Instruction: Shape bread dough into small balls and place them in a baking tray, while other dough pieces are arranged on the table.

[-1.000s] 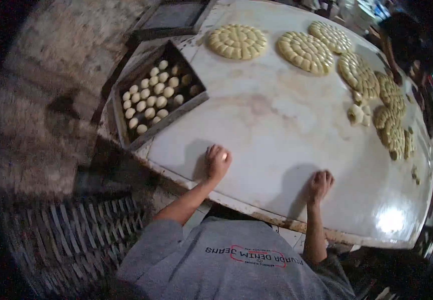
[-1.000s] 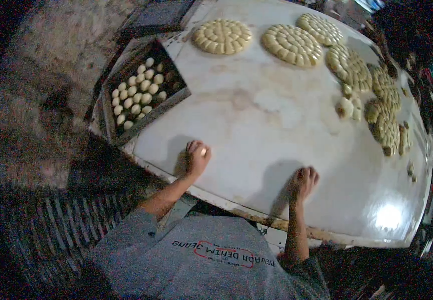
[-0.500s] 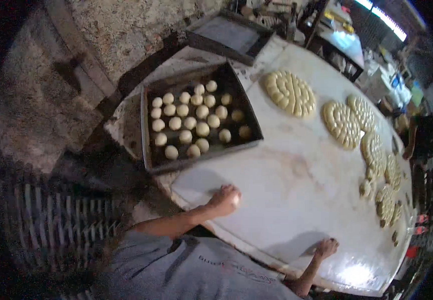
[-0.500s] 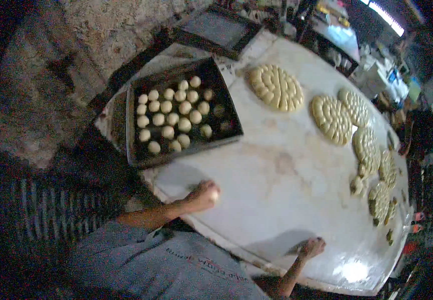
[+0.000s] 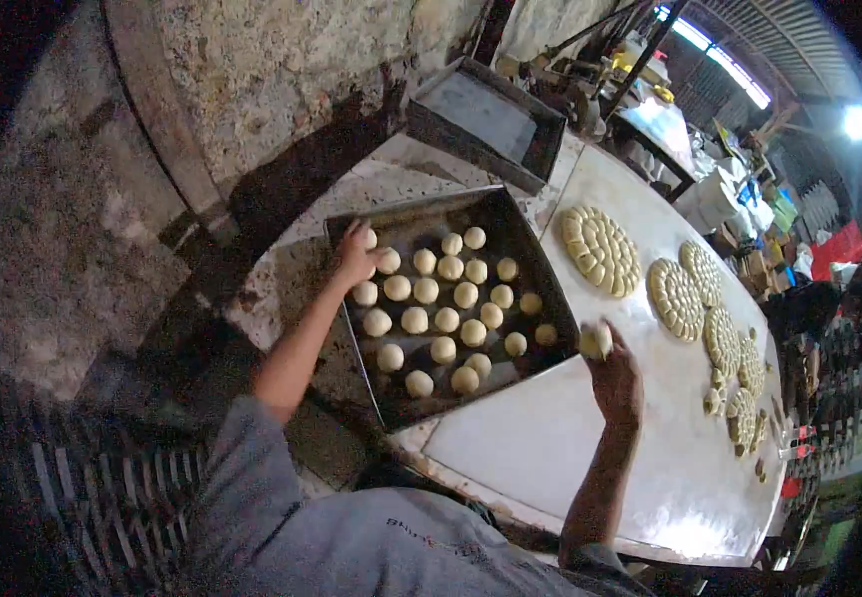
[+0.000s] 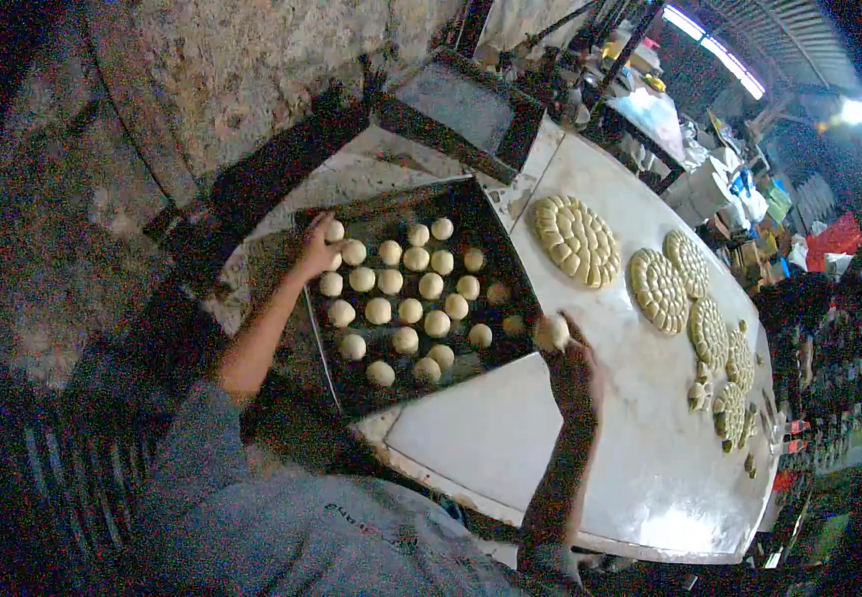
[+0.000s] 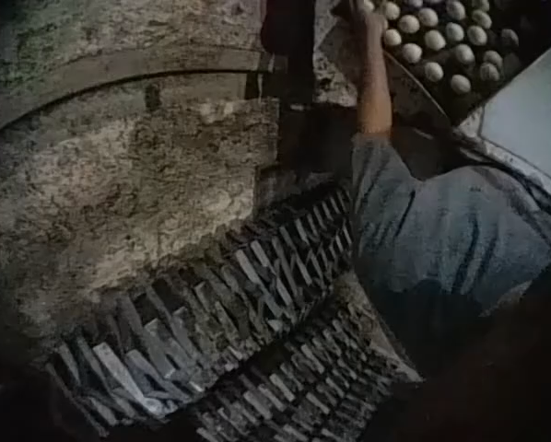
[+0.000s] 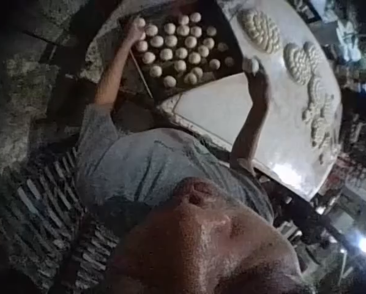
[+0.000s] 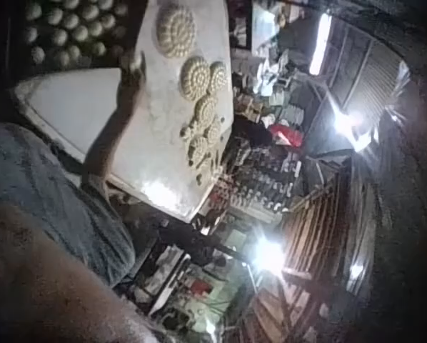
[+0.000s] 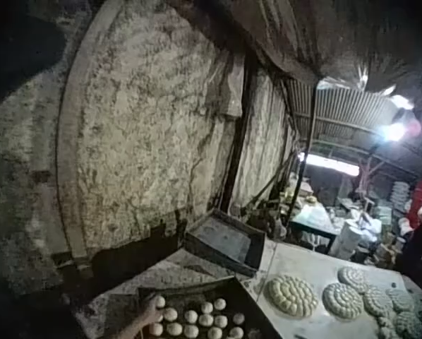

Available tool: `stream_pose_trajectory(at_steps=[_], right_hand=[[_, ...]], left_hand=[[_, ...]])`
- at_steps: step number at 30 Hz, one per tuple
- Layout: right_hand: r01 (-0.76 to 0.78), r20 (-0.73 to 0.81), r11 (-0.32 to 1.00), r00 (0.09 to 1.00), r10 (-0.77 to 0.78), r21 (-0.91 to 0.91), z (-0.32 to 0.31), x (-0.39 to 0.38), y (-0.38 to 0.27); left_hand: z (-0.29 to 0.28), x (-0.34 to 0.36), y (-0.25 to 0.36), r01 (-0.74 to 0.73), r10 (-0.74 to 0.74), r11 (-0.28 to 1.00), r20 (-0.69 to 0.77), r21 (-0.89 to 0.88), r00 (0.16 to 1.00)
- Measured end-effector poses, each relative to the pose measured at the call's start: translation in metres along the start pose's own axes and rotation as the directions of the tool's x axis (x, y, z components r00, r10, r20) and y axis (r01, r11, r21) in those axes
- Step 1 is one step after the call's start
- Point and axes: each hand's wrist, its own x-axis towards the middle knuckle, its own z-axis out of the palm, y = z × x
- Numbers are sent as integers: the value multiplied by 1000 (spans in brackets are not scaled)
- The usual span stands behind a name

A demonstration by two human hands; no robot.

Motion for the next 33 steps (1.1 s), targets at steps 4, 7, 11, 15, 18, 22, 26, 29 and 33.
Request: stream_pose_trajectory(at_steps=[4,7,11,15,18,22,26,29,33], right_hand=[[466,-332,856,862,-383,222,84,35,-135],[630,-664,772,612,-429,81,142,98,-107],[334,32,675,908,-417,-658,199,146,48],[144,-406,847,828,-387,-512,85,55,123],[-379,-729,769,665,-160,-514,-44,-62,155],[-711,-741,270,511,-437,-649,-205,-223,254],[-548,-971,807,204,-126,-220,-290,-242,298],[-815,-923,451,250,-291,-363,-344,-199,263],[-703,-834,456,407,-372,-546,-485,-172,292]], left_hand=[[-45,-79,49,19,182,574,150,-818,972],[-84,-141,123,334,522,491,578,-805,627],[33,-228,128,744,556,214,705,-633,440],[43,-282,186,523,416,614,805,-592,423],[61,-302,220,249,501,741,761,-623,412],[132,-295,257,92,553,730,665,-677,503],[174,-278,331,-341,482,869,456,-358,748],[219,-276,374,-295,388,920,494,-258,778],[258,-276,423,-267,284,958,519,-109,806]])
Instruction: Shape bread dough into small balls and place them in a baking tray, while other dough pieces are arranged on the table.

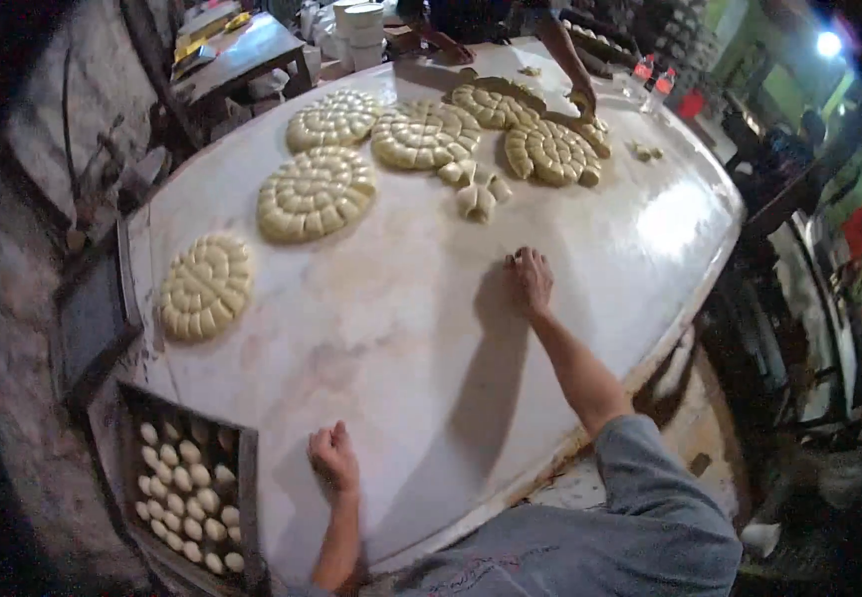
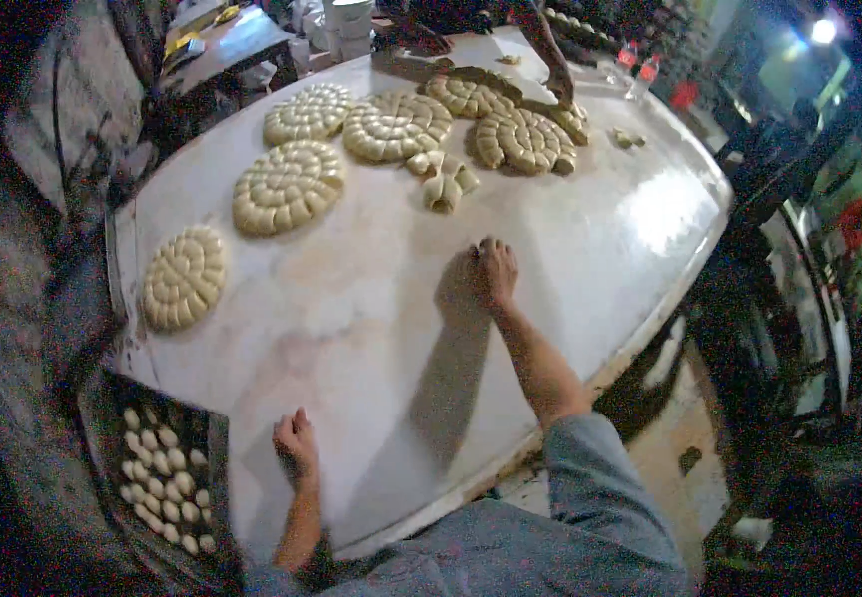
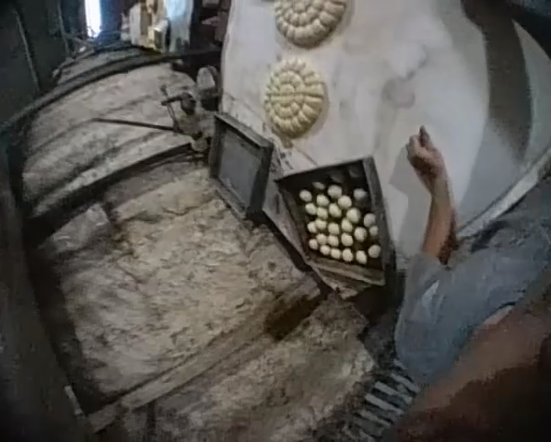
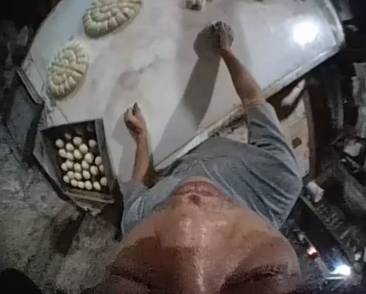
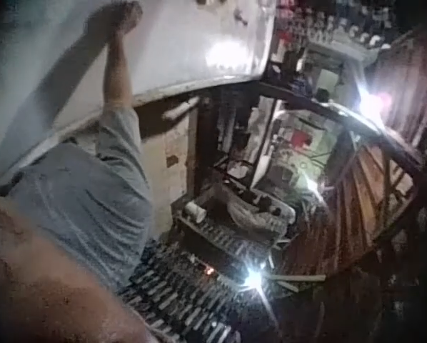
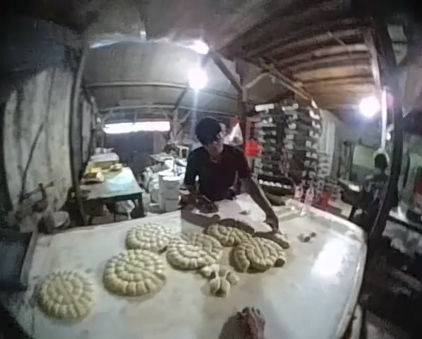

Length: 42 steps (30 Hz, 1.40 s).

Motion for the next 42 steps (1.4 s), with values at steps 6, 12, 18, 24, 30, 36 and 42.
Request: stream_pose_trajectory(at_steps=[6,12,18,24,30,36,42], right_hand=[[-416,164,907,901,402,63,58,101,-21],[183,203,971,956,-212,151,126,144,18],[-419,342,719,903,262,554,60,88,-34],[-514,253,518,833,492,683,-16,-27,-46],[-685,473,216,664,579,696,-104,-160,-90],[-756,719,-93,567,402,648,-172,-240,-213],[-787,802,342,582,134,514,-231,-299,-247]], left_hand=[[23,-10,32,181,-190,981,-189,-62,963],[52,-3,10,120,-166,980,-323,-158,932],[32,-2,20,188,-180,982,-271,4,946],[49,2,-15,107,-143,979,-206,-173,968],[16,-14,-14,-172,144,882,-95,-438,985],[9,-88,-6,678,182,395,776,-620,604],[-13,-59,10,746,334,-268,668,-609,665]])
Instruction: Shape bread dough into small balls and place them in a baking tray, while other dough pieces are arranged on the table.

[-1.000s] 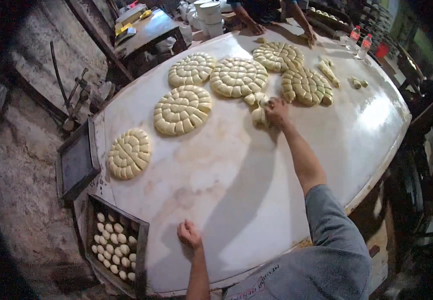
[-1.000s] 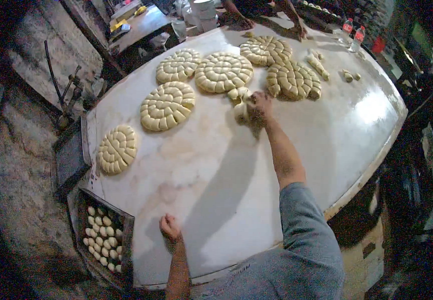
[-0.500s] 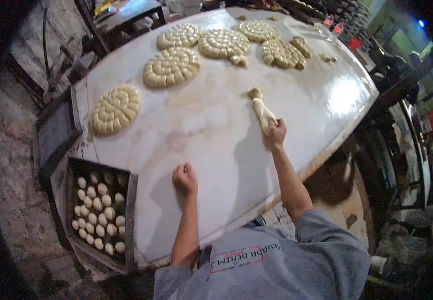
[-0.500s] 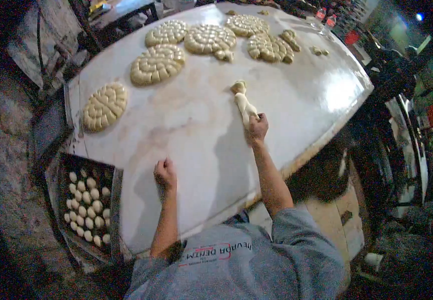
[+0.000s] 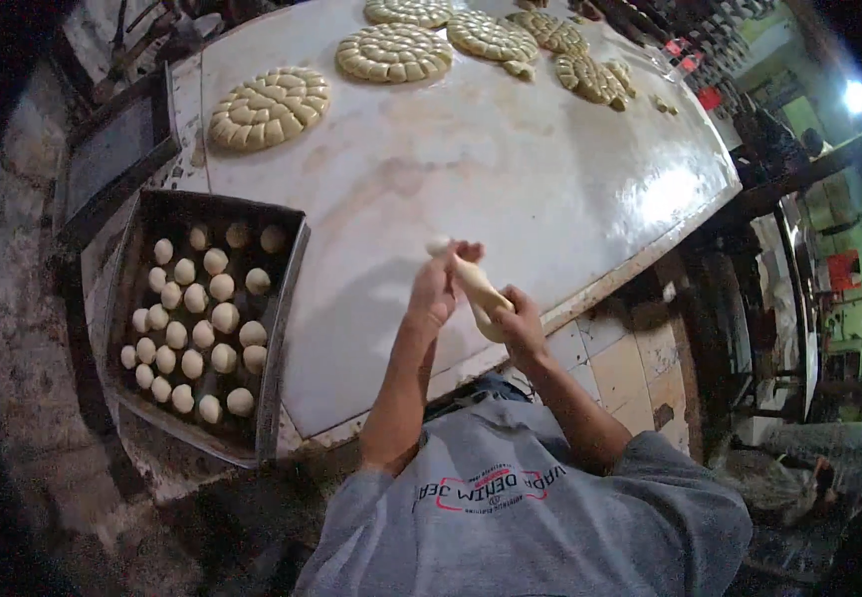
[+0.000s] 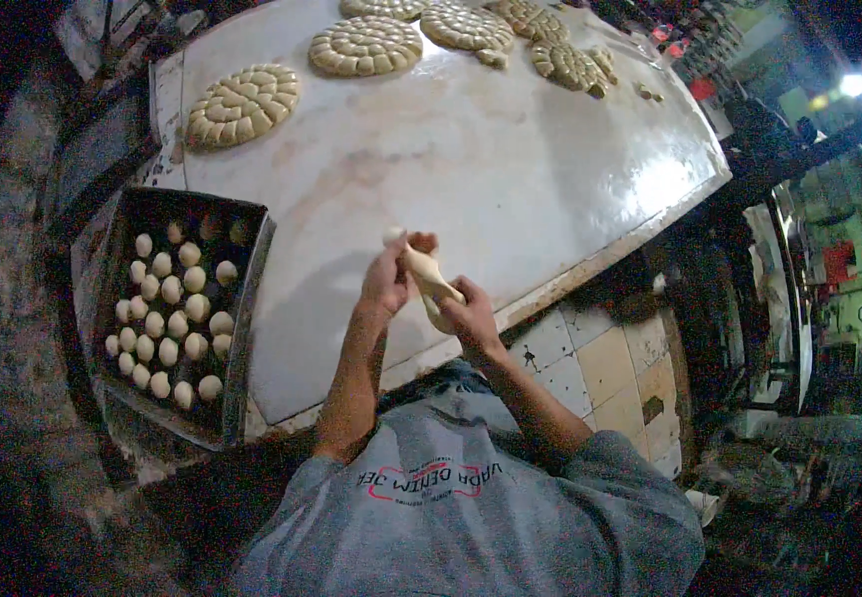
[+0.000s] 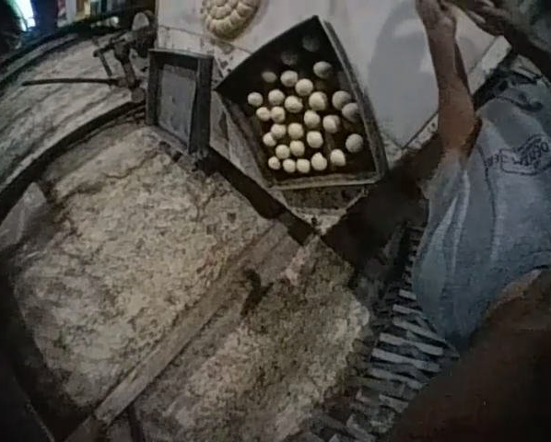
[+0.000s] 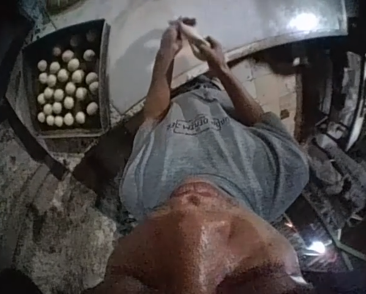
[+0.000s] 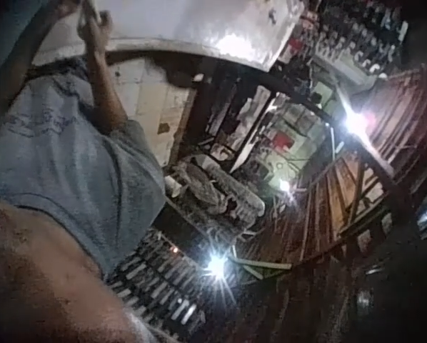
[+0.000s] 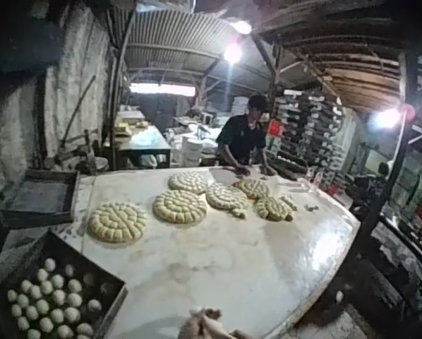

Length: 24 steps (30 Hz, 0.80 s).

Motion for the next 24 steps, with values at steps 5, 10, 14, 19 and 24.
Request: stream_pose_trajectory(at_steps=[5,10,14,19,24], right_hand=[[47,-105,985,994,-29,167,-42,-19,1],[11,-56,963,998,5,269,-103,-18,-10],[5,163,969,986,-46,246,-144,13,-16],[14,198,994,980,8,-110,-189,66,-44],[-66,196,997,979,56,44,-234,114,-28]], left_hand=[[19,48,23,-168,170,962,11,214,985],[78,108,48,-287,295,942,-24,171,955],[70,110,-43,-280,-161,448,384,849,909],[111,63,-64,103,-459,213,6,972,888],[56,15,-37,97,186,429,-193,898,963]])
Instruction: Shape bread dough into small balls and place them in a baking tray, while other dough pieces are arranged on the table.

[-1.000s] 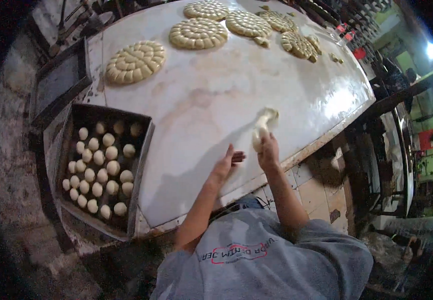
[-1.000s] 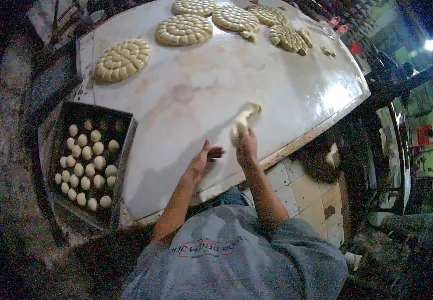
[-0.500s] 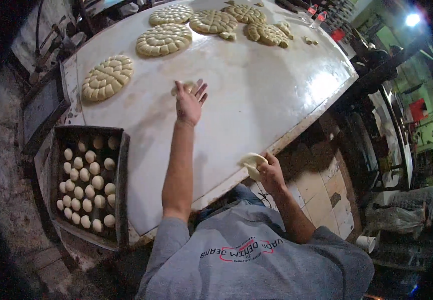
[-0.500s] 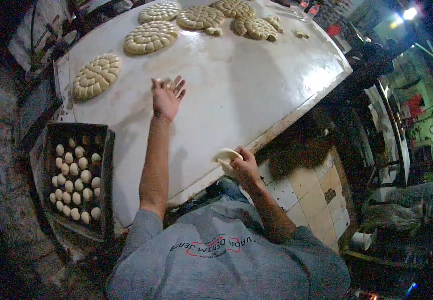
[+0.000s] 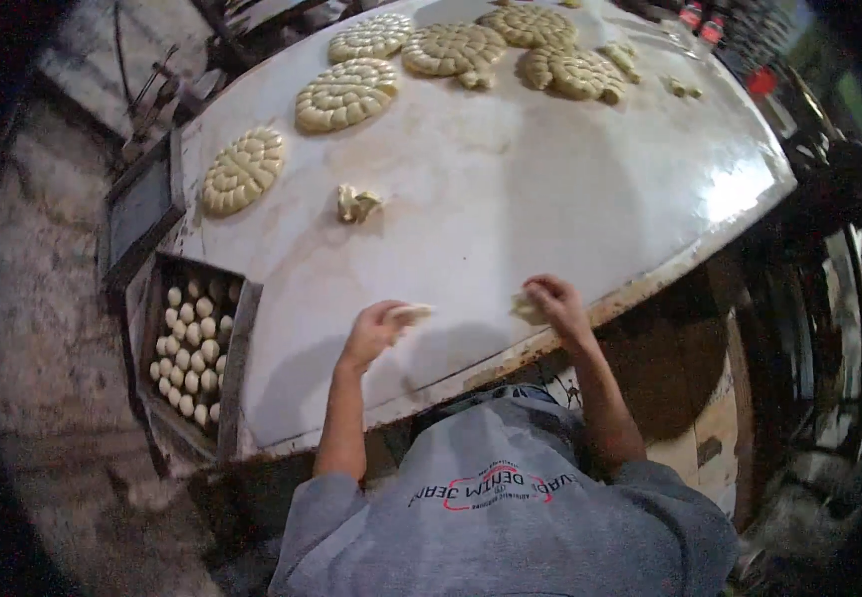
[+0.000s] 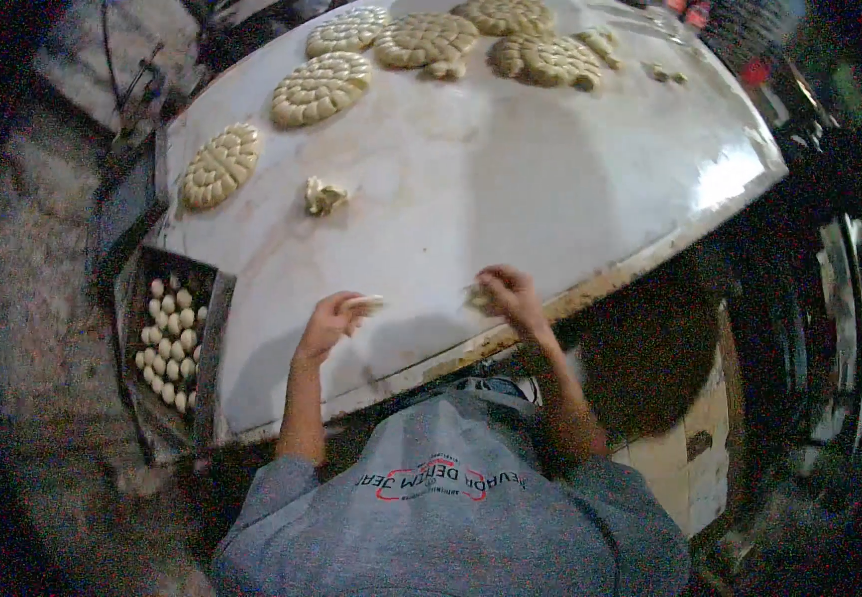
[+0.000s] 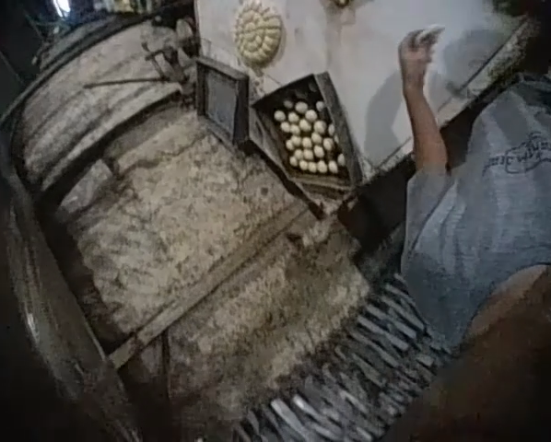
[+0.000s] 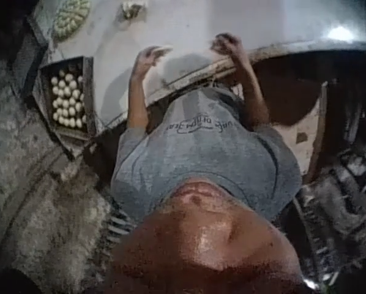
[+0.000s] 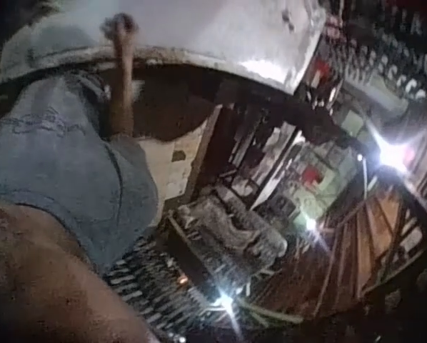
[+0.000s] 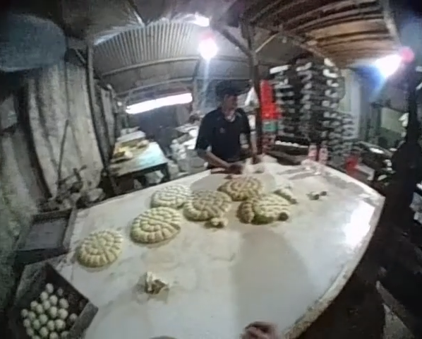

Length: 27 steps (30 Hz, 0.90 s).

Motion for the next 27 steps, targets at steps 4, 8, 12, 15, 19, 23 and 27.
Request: stream_pose_trajectory(at_steps=[4,8,12,15,19,23,27], right_hand=[[289,89,627,940,-330,-723,-51,49,21],[309,212,111,831,-514,-944,-74,112,5],[183,-72,304,741,-668,-935,-3,173,-15],[268,42,293,800,-598,-918,42,166,17],[551,300,109,598,-743,-828,-7,103,82],[419,316,-55,586,-746,-906,-68,94,36],[107,-107,258,711,-695,-960,-38,155,-6]], left_hand=[[-54,-45,-59,24,325,755,-405,655,855],[-83,-17,-60,465,504,469,-660,751,557],[-98,81,-71,227,472,756,-751,614,461],[-39,106,-63,214,526,708,-704,673,477],[14,16,-72,230,667,515,-555,826,497],[-65,-36,-119,348,678,515,-620,784,393],[-111,40,-78,378,484,775,-860,506,159]])
